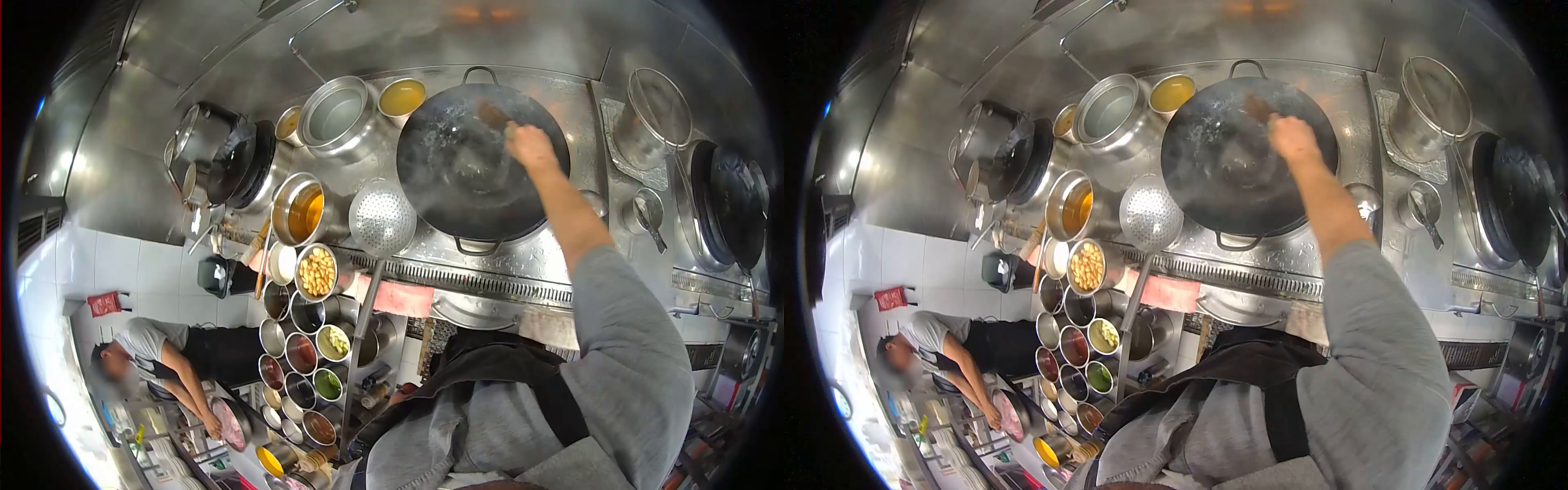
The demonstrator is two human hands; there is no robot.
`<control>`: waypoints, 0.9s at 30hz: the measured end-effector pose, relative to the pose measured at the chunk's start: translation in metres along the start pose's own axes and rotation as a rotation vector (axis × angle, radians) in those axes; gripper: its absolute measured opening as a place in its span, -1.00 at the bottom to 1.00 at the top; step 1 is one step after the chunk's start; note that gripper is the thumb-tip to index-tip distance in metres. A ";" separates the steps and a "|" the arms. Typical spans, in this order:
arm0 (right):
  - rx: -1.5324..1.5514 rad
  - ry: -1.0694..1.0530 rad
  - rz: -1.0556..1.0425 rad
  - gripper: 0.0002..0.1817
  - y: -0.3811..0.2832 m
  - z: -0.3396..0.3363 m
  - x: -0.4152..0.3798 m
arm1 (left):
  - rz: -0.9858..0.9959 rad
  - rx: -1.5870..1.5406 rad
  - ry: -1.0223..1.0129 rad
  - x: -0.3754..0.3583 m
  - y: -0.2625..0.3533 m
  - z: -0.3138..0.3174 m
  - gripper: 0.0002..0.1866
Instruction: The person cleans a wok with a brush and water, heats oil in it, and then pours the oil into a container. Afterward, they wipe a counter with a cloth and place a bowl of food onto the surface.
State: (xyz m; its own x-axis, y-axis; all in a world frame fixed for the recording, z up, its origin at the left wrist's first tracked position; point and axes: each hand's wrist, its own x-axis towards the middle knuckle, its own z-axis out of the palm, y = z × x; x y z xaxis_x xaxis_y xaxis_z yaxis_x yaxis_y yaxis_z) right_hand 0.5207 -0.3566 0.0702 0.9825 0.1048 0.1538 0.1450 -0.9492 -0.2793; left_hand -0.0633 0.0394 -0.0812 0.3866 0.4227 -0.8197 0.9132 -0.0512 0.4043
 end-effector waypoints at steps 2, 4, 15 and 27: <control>0.082 -0.086 -0.119 -0.57 -0.039 0.013 -0.009 | -0.011 -0.037 0.004 0.010 0.002 0.000 -0.54; 0.297 -0.073 -0.230 -0.64 -0.061 0.011 -0.038 | -0.033 -0.059 -0.006 0.004 0.012 -0.002 -0.53; 0.041 -0.046 -0.063 -0.75 -0.009 -0.037 0.015 | -0.049 0.463 -0.032 0.032 0.033 0.014 -0.34; 0.275 -0.587 0.065 -0.50 0.023 -0.087 -0.074 | -0.111 0.115 -0.030 0.035 0.004 0.023 -0.48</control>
State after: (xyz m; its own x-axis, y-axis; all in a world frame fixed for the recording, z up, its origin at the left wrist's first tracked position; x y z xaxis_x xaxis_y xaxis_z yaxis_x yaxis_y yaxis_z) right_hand 0.4417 -0.4123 0.1346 0.8792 0.2686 -0.3936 0.0310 -0.8565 -0.5152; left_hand -0.0434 0.0330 -0.1178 0.2848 0.4048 -0.8689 0.9585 -0.1100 0.2629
